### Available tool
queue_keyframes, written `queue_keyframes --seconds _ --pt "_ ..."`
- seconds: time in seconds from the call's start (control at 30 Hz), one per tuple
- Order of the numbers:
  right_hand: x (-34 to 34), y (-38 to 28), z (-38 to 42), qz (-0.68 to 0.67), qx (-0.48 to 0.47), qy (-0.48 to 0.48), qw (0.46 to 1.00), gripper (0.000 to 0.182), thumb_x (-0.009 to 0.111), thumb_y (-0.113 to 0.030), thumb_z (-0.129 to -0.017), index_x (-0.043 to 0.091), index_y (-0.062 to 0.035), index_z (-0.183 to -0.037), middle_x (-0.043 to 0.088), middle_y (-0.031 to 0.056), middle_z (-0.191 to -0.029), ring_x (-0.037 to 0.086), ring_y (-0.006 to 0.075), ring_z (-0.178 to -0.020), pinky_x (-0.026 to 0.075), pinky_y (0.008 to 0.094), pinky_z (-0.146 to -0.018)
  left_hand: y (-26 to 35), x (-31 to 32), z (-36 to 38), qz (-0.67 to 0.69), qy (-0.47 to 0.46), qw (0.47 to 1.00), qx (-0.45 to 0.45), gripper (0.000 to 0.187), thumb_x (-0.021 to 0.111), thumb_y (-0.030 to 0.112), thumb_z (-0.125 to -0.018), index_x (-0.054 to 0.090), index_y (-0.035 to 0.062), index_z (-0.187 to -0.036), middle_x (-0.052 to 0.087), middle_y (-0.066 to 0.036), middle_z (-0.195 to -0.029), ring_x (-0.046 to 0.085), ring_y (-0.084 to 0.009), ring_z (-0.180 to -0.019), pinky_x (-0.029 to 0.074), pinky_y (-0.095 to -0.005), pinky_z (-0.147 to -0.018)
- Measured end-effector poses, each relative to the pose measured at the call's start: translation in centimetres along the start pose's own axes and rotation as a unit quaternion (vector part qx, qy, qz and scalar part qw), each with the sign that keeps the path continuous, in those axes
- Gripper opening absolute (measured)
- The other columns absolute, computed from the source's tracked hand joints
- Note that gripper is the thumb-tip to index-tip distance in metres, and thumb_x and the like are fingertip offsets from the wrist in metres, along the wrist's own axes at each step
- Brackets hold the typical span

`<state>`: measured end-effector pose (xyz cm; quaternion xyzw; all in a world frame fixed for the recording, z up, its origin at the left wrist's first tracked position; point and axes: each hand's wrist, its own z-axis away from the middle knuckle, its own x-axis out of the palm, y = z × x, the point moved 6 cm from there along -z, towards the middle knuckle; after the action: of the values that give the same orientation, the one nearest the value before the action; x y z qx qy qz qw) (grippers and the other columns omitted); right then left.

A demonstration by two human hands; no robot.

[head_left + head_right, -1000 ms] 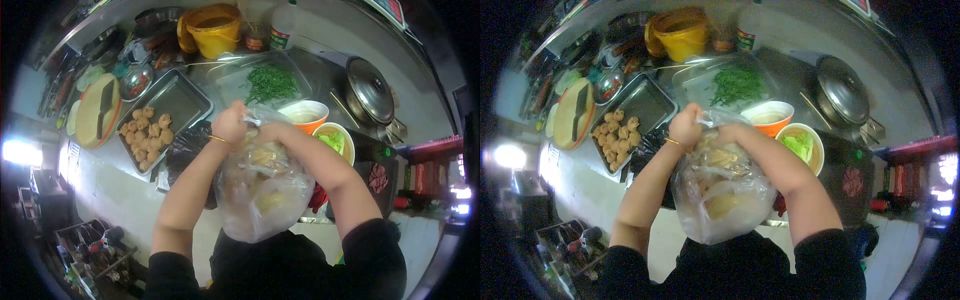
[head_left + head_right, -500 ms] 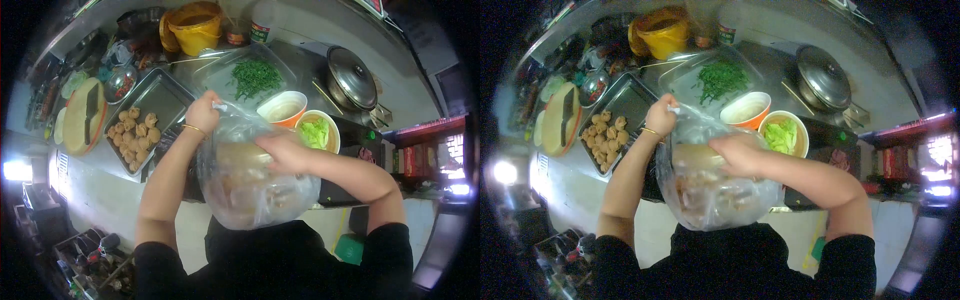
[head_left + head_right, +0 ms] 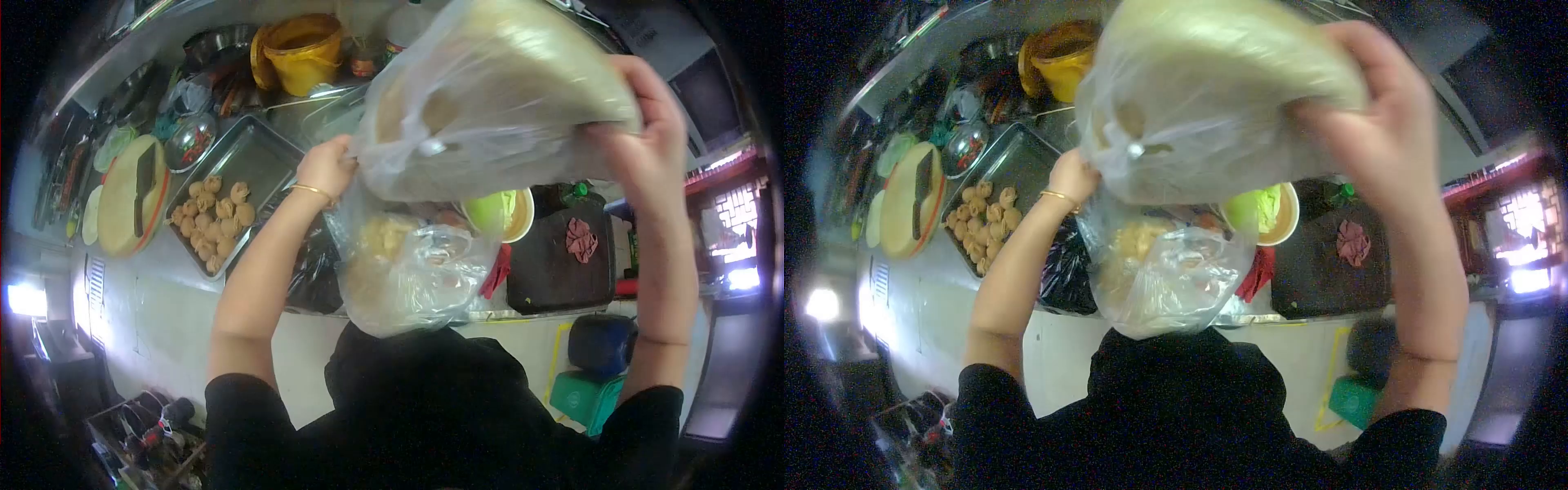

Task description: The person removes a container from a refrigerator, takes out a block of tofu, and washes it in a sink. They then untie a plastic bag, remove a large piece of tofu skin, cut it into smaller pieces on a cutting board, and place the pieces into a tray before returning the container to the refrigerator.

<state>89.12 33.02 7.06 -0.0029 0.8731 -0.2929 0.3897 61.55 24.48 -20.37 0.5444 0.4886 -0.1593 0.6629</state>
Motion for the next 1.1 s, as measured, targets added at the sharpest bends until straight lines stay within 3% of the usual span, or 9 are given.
queue_keyframes --seconds 0.23,0.37,0.5,0.53,0.67,0.8,0.83,1.0,1.1 --pt "-18.8 5.1 10.6 0.030 0.156 0.194 0.968 0.058 0.061 -0.012 -0.081 0.046 0.0047 -0.135 0.059 0.0153 -0.121 0.056 0.0225 -0.112 0.042 0.0324 -0.098 3.2 -0.1 10.3 -0.012 0.053 0.969 0.239 0.021 0.067 0.016 -0.075 0.067 0.0127 -0.096 0.067 -0.009 -0.090 0.063 -0.0305 -0.083 0.049 -0.0416 -0.077" --pt "-22.0 2.7 16.4 0.195 0.181 0.196 0.944 0.055 0.063 -0.014 -0.081 0.049 0.0040 -0.131 0.059 0.0144 -0.122 0.056 0.0234 -0.112 0.041 0.0340 -0.098 2.5 1.9 15.9 0.020 -0.042 0.954 0.297 0.038 0.071 0.016 -0.070 0.067 0.0136 -0.108 0.064 -0.011 -0.109 0.060 -0.0311 -0.101 0.045 -0.0452 -0.092" --pt "-15.6 -1.6 17.0 0.407 0.137 0.016 0.903 0.045 0.066 -0.010 -0.074 0.058 0.0027 -0.117 0.062 0.0118 -0.112 0.055 0.0195 -0.110 0.043 0.0330 -0.095 4.3 -3.0 20.0 -0.006 0.159 0.944 0.287 0.037 0.067 0.007 -0.069 0.065 0.0074 -0.106 0.060 -0.014 -0.115 0.055 -0.0359 -0.110 0.039 -0.0538 -0.100" --pt "-14.8 -1.2 17.7 0.325 0.088 0.024 0.941 0.041 0.065 -0.007 -0.070 0.060 0.0029 -0.109 0.063 0.0114 -0.105 0.058 0.0185 -0.104 0.045 0.0322 -0.092 4.6 -3.7 21.4 0.028 0.204 0.937 0.284 0.036 0.066 0.003 -0.070 0.064 0.0063 -0.106 0.061 -0.014 -0.116 0.055 -0.0351 -0.110 0.041 -0.0485 -0.099" --pt "-12.9 -3.8 19.4 0.255 0.100 0.030 0.961 0.035 0.064 -0.003 -0.067 0.062 0.0027 -0.102 0.066 0.0082 -0.096 0.063 0.0173 -0.089 0.049 0.0292 -0.081 3.1 1.8 27.6 0.315 0.045 0.939 0.131 0.032 0.062 0.000 -0.079 0.062 0.0054 -0.111 0.060 -0.013 -0.119 0.055 -0.0267 -0.114 0.043 -0.0367 -0.096" --pt "-16.0 -5.3 22.9 0.083 0.183 0.131 0.971 0.034 0.062 -0.003 -0.073 0.063 0.0025 -0.106 0.067 0.0082 -0.097 0.064 0.0177 -0.085 0.050 0.0301 -0.080 6.2 13.2 33.6 0.672 -0.169 0.713 -0.104 0.058 0.073 0.018 -0.084 0.047 0.0010 -0.133 0.058 -0.010 -0.122 0.058 -0.0194 -0.105 0.049 -0.0334 -0.088" --pt "-16.3 -4.6 24.0 0.004 0.209 0.164 0.964 0.034 0.062 -0.004 -0.075 0.062 0.0029 -0.109 0.066 0.0086 -0.099 0.064 0.0177 -0.087 0.050 0.0302 -0.080 7.0 14.4 34.7 0.715 -0.173 0.675 -0.052 0.069 0.064 0.020 -0.089 0.029 0.0064 -0.147 0.049 -0.011 -0.136 0.052 -0.0231 -0.118 0.042 -0.0338 -0.098" --pt "-9.9 -0.8 31.4 -0.287 0.288 0.201 0.891 0.043 0.066 -0.014 -0.085 0.056 0.0045 -0.122 0.065 0.0112 -0.111 0.063 0.0187 -0.096 0.051 0.0310 -0.084 12.3 6.6 37.0 0.882 -0.135 0.450 0.035 0.068 0.064 0.024 -0.086 0.033 0.0022 -0.143 0.049 -0.013 -0.136 0.052 -0.0268 -0.120 0.045 -0.0436 -0.101" --pt "-3.7 -1.6 33.9 -0.355 0.293 0.153 0.875 0.046 0.068 -0.017 -0.086 0.054 0.0040 -0.125 0.064 0.0112 -0.112 0.062 0.0186 -0.099 0.050 0.0315 -0.087 10.1 0.6 39.9 0.853 -0.118 0.509 -0.012 0.065 0.066 0.016 -0.082 0.038 0.0006 -0.138 0.053 -0.014 -0.130 0.055 -0.0280 -0.118 0.049 -0.0449 -0.097"
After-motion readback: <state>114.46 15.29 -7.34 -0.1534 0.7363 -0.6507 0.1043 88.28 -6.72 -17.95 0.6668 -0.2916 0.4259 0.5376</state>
